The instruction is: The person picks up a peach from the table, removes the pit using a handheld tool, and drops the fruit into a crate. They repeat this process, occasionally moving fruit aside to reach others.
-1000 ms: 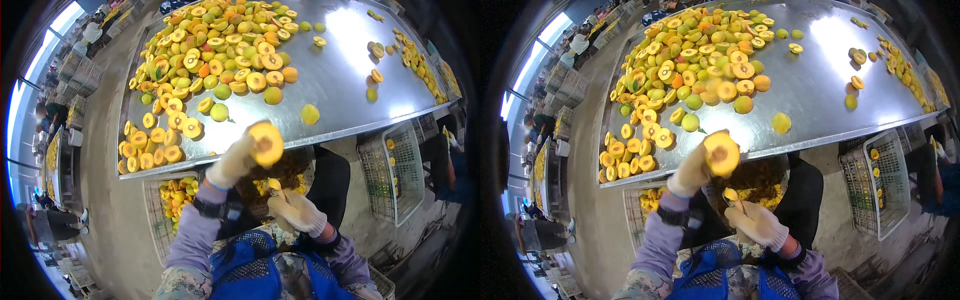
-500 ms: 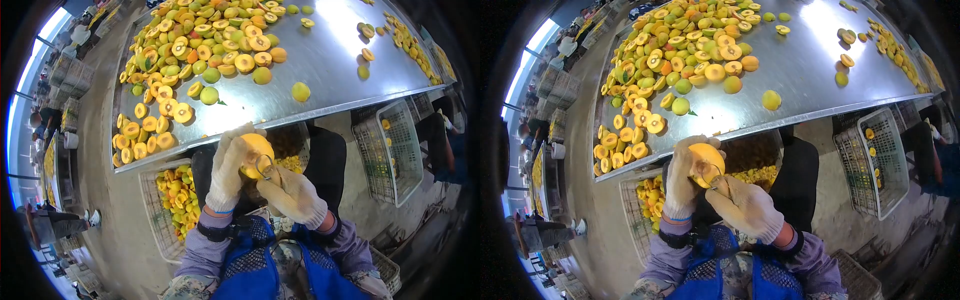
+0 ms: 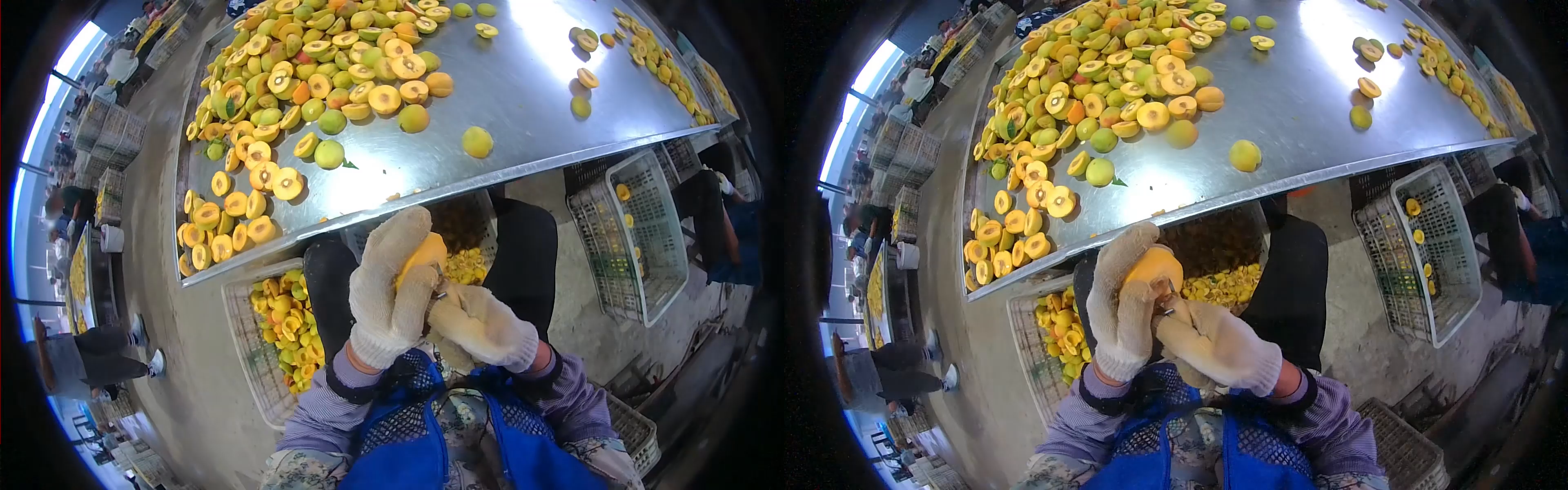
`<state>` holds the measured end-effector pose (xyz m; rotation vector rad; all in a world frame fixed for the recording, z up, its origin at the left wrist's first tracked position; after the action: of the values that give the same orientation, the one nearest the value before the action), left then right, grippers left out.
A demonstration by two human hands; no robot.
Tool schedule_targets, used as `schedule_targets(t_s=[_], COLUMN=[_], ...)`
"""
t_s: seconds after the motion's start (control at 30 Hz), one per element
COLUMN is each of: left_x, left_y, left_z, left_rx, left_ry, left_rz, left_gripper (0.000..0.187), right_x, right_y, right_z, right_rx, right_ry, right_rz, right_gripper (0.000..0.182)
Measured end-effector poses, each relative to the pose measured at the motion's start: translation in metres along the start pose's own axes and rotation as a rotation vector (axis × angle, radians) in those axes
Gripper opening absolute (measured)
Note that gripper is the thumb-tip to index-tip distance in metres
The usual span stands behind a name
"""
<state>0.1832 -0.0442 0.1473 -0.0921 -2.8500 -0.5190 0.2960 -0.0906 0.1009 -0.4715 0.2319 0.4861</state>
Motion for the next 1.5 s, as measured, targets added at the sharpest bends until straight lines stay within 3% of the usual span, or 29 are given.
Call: schedule_targets(t_s=[0.03, 0.07, 0.13, 0.17, 0.27, 0.33, 0.47, 0.53, 0.57, 0.63, 0.7, 0.77, 0.83, 0.87, 0.9, 0.93, 0.97, 1.03, 1.07, 1.13, 1.17, 1.23, 1.37, 1.43, 1.5], left_x=[-0.001, -0.001, -0.002, -0.003, -0.003, -0.013, -0.022, -0.022, -0.022, -0.023, -0.021, -0.021, -0.021, -0.02, -0.023, -0.027, -0.028, -0.035, -0.036, -0.042, -0.042, -0.041, -0.04, -0.041, -0.043], left_y=[0.001, 0.004, 0.011, 0.014, 0.023, 0.029, 0.025, 0.028, 0.029, 0.03, 0.032, 0.035, 0.032, 0.032, 0.032, 0.032, 0.034, 0.041, 0.042, 0.042, 0.041, 0.041, 0.042, 0.036, 0.028], left_z=[-0.011, -0.012, 0.0, -0.003, -0.028, -0.013, 0.0, -0.028, -0.03, -0.009, -0.005, -0.005, -0.022, -0.021, -0.029, -0.037, -0.04, -0.03, -0.026, -0.002, -0.004, -0.028, -0.026, 0.001, 0.009], left_rx=[-0.133, -0.133, 0.099, 0.098, -0.059, 0.237, 0.412, -0.069, -0.07, 0.33, 0.329, 0.322, 0.078, 0.082, -0.052, -0.189, -0.19, 0.035, 0.035, 0.277, 0.276, 0.022, -0.042, 0.497, 0.53], left_ry=[0.125, 0.123, 0.06, 0.06, 0.17, 0.092, -0.019, 0.162, 0.158, 0.03, 0.068, 0.108, 0.216, 0.216, 0.324, 0.431, 0.431, 0.447, 0.446, 0.293, 0.293, 0.374, 0.196, -0.192, -0.242], left_rz=[-0.001, 0.002, 0.061, 0.061, 0.046, 0.266, 0.287, 0.22, 0.225, 0.296, 0.269, 0.247, 0.153, 0.154, 0.172, 0.188, 0.189, 0.294, 0.295, 0.397, 0.398, 0.322, 0.343, 0.363, 0.348], left_gripper=[0.031, 0.031, 0.028, 0.028, 0.026, 0.024, 0.023, 0.024, 0.024, 0.023, 0.024, 0.024, 0.023, 0.023, 0.023, 0.023, 0.023, 0.021, 0.021, 0.019, 0.019, 0.021, 0.027, 0.032, 0.032], right_x=[-0.001, -0.001, 0.0, 0.0, 0.002, 0.002, 0.005, 0.008, 0.011, 0.004, 0.002, -0.004, -0.001, 0.004, 0.007, 0.005, 0.003, 0.008, 0.009, 0.012, 0.013, 0.005, 0.007, 0.006, 0.003], right_y=[-0.001, -0.002, -0.002, -0.001, -0.005, -0.009, -0.012, -0.015, -0.016, -0.014, -0.013, -0.011, -0.008, -0.009, -0.01, -0.009, -0.01, -0.015, -0.016, -0.019, -0.018, -0.017, -0.02, -0.02, -0.02], right_z=[0.004, 0.005, 0.001, -0.001, -0.006, -0.003, 0.003, -0.005, -0.006, 0.002, 0.013, 0.008, -0.006, -0.004, 0.001, -0.003, -0.002, -0.003, -0.006, 0.01, 0.011, -0.006, 0.003, -0.006, -0.014], right_rx=[-0.008, -0.016, -0.014, -0.013, -0.08, -0.005, 0.145, 0.158, 0.171, 0.145, 0.12, -0.133, -0.061, 0.039, 0.142, 0.036, 0.036, 0.05, 0.05, 0.359, 0.36, 0.077, 0.187, 0.03, -0.022], right_ry=[0.043, 0.086, 0.114, 0.138, 0.277, 0.239, 0.324, 0.329, 0.327, 0.309, 0.296, 0.294, 0.343, 0.27, 0.196, 0.358, 0.359, 0.475, 0.475, -0.06, -0.059, 0.594, 0.653, 0.725, 0.787], right_rz=[0.012, 0.021, 0.037, 0.058, 0.171, 0.12, 0.058, 0.025, -0.003, -0.026, -0.042, 0.062, 0.017, 0.036, 0.054, 0.079, 0.078, -0.111, -0.113, -0.065, -0.066, 0.015, 0.05, 0.1, 0.088], right_gripper=[0.027, 0.028, 0.029, 0.029, 0.032, 0.032, 0.03, 0.029, 0.028, 0.028, 0.029, 0.031, 0.033, 0.033, 0.032, 0.031, 0.031, 0.03, 0.03, 0.028, 0.028, 0.028, 0.027, 0.026, 0.026])
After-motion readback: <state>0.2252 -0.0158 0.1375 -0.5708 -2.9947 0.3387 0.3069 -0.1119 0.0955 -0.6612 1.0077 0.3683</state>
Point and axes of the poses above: each hand's wrist, its own y-axis towards the middle knuckle, its own x-axis out of the back of the hand, z = x × y, the point moved 7 cm from there along y, towards the middle knuckle, and after that the axes turned 7 degrees about x, right-handed, at the moved point
